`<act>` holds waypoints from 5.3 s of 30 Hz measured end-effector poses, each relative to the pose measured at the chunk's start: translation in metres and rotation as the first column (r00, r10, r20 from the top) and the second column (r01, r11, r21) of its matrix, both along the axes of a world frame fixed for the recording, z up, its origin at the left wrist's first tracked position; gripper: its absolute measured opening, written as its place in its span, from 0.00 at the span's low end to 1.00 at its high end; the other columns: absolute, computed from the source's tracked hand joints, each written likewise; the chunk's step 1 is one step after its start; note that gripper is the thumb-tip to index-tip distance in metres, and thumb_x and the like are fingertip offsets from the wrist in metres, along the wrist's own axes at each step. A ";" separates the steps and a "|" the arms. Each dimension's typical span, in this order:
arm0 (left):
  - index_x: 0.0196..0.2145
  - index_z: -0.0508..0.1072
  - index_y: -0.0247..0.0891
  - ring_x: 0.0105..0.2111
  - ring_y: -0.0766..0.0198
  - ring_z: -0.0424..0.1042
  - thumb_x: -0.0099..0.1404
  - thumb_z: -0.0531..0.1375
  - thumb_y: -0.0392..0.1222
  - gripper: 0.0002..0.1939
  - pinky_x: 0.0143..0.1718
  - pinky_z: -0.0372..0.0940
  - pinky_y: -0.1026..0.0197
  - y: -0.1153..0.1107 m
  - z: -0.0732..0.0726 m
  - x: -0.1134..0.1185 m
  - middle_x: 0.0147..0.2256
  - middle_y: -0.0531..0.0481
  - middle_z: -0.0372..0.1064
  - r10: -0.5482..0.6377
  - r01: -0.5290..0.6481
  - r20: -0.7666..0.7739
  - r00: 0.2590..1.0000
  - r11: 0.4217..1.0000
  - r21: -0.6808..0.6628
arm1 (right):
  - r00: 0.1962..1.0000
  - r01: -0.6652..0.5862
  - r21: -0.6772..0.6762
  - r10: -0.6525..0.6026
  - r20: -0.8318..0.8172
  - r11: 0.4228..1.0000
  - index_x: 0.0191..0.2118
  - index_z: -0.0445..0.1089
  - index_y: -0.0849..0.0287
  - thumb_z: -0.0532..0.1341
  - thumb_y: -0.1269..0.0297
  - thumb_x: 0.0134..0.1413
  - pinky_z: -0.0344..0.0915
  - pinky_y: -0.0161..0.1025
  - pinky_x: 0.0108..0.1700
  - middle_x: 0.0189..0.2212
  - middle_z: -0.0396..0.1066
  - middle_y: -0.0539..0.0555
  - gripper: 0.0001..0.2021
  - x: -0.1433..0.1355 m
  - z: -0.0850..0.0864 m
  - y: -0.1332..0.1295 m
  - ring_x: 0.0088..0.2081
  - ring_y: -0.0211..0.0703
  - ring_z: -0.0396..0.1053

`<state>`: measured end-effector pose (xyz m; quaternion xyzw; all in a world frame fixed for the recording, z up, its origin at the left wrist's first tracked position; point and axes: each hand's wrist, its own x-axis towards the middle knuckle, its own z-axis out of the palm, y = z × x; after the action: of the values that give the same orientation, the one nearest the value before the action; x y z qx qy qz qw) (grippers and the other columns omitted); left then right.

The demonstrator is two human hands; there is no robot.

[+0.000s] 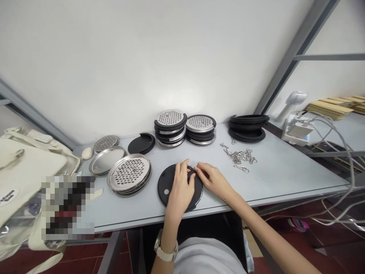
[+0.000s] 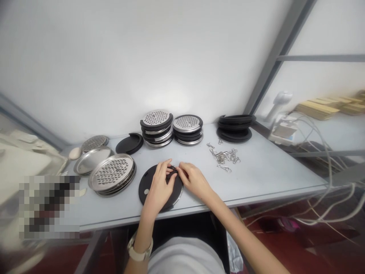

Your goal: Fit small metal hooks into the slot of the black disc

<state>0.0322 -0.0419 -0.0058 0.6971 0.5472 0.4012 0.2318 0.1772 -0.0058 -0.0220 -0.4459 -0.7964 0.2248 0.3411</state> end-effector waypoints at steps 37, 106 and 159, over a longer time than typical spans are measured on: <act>0.44 0.69 0.42 0.46 0.60 0.66 0.65 0.49 0.27 0.17 0.50 0.61 0.55 0.002 0.008 0.001 0.44 0.49 0.69 -0.085 0.087 -0.030 0.996 0.993 0.083 | 1.000 -0.002 -0.023 0.002 -0.005 1.000 0.25 0.52 0.56 0.50 0.66 0.59 0.53 0.33 0.27 0.20 0.58 0.46 0.11 -0.001 0.001 -0.003 0.24 0.37 0.57; 0.44 0.70 0.41 0.45 0.61 0.66 0.65 0.52 0.28 0.14 0.50 0.61 0.55 0.005 0.002 -0.002 0.43 0.51 0.70 0.011 -0.006 -0.057 0.998 0.996 0.089 | 1.000 0.008 -0.041 -0.008 -0.020 0.999 0.25 0.53 0.56 0.48 0.64 0.63 0.54 0.34 0.29 0.21 0.57 0.47 0.13 0.000 0.004 -0.002 0.25 0.37 0.57; 0.47 0.65 0.41 0.45 0.63 0.68 0.67 0.51 0.31 0.12 0.49 0.64 0.57 0.002 0.003 -0.003 0.45 0.47 0.62 0.036 -0.036 0.026 0.999 0.999 0.009 | 0.996 0.046 -0.072 -0.052 -0.075 0.996 0.33 0.59 0.56 0.47 0.63 0.64 0.57 0.34 0.31 0.23 0.61 0.46 0.09 0.000 0.011 -0.006 0.25 0.37 0.60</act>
<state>0.0296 -0.0404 -0.0032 0.6829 0.5546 0.4169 0.2285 0.1776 -0.0115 -0.0112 -0.4679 -0.7631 0.2611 0.3612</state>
